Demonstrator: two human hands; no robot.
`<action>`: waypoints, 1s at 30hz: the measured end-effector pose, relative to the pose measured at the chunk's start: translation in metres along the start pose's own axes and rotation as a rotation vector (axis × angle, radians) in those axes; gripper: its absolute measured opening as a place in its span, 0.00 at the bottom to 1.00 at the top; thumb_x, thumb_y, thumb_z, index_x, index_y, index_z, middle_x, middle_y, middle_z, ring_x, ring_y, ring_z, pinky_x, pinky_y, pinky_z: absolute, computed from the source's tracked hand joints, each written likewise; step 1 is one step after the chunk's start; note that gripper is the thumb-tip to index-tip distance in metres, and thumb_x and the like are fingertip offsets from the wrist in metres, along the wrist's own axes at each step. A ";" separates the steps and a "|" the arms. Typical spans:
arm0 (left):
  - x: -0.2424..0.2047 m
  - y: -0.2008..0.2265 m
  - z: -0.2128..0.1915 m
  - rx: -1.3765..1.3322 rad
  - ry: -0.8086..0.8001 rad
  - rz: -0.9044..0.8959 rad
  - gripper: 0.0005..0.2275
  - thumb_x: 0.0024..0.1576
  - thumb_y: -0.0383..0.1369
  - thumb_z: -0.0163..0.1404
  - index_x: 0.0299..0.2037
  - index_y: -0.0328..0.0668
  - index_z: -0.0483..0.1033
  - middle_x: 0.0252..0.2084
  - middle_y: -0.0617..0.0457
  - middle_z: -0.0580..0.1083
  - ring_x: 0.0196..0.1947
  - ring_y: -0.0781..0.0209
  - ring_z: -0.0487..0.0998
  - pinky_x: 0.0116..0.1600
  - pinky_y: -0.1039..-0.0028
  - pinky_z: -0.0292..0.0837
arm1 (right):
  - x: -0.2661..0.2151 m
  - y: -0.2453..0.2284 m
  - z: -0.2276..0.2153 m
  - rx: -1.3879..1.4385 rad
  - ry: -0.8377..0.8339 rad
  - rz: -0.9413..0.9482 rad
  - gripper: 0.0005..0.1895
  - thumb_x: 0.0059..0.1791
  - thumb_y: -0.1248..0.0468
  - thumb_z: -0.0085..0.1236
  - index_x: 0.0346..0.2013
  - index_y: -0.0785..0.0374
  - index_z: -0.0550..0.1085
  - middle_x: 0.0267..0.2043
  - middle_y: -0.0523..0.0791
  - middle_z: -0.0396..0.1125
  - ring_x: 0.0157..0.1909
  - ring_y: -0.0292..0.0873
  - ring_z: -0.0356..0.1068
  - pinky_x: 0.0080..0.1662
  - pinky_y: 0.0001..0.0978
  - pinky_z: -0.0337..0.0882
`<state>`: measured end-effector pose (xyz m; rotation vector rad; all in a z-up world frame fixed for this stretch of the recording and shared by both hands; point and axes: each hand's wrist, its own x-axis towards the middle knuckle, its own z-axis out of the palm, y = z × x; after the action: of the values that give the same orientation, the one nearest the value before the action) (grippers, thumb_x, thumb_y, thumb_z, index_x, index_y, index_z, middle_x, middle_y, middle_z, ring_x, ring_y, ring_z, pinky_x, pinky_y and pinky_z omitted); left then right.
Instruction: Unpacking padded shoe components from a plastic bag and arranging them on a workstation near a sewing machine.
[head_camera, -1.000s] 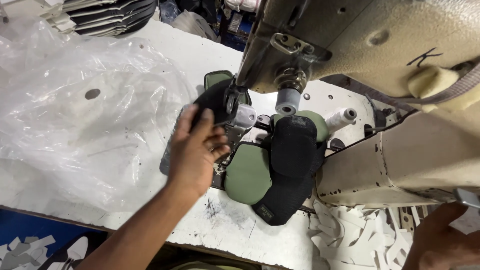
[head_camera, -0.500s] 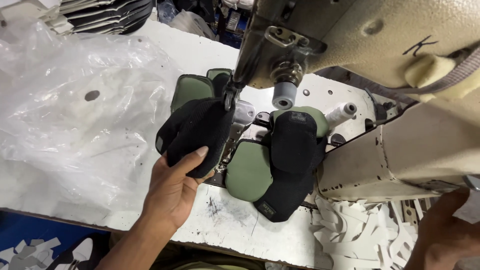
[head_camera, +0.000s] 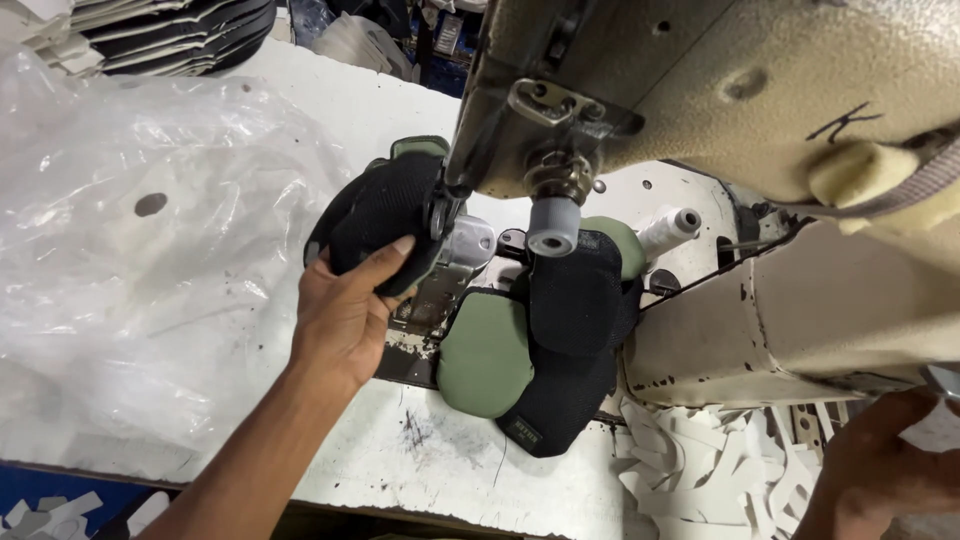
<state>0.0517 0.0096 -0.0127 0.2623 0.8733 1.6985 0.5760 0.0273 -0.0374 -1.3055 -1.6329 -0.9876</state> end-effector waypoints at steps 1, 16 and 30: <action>0.006 0.002 0.002 0.017 0.022 0.007 0.10 0.52 0.21 0.59 0.42 0.44 0.79 0.40 0.53 0.82 0.39 0.63 0.83 0.40 0.73 0.79 | 0.004 -0.006 -0.001 -0.124 0.016 -0.014 0.06 0.57 0.79 0.49 0.49 0.77 0.70 0.44 0.57 0.68 0.40 0.51 0.71 0.48 0.38 0.73; 0.041 0.033 0.010 0.346 -0.403 0.315 0.34 0.51 0.22 0.61 0.69 0.48 0.63 0.58 0.52 0.76 0.55 0.61 0.80 0.58 0.69 0.78 | 0.022 -0.187 -0.007 0.411 -0.333 0.156 0.17 0.50 0.66 0.56 0.54 0.64 0.77 0.54 0.52 0.73 0.58 0.52 0.72 0.60 0.47 0.71; -0.082 -0.035 -0.010 0.871 -0.282 0.939 0.11 0.61 0.35 0.57 0.47 0.38 0.74 0.44 0.48 0.77 0.41 0.61 0.80 0.46 0.73 0.79 | 0.026 -0.253 0.004 1.157 -0.317 0.558 0.21 0.49 0.74 0.65 0.50 0.65 0.64 0.45 0.49 0.71 0.49 0.42 0.73 0.53 0.33 0.74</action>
<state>0.0982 -0.0662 -0.0220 1.6675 1.3416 1.8993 0.3233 0.0001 -0.0373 -0.9648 -1.4949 0.5077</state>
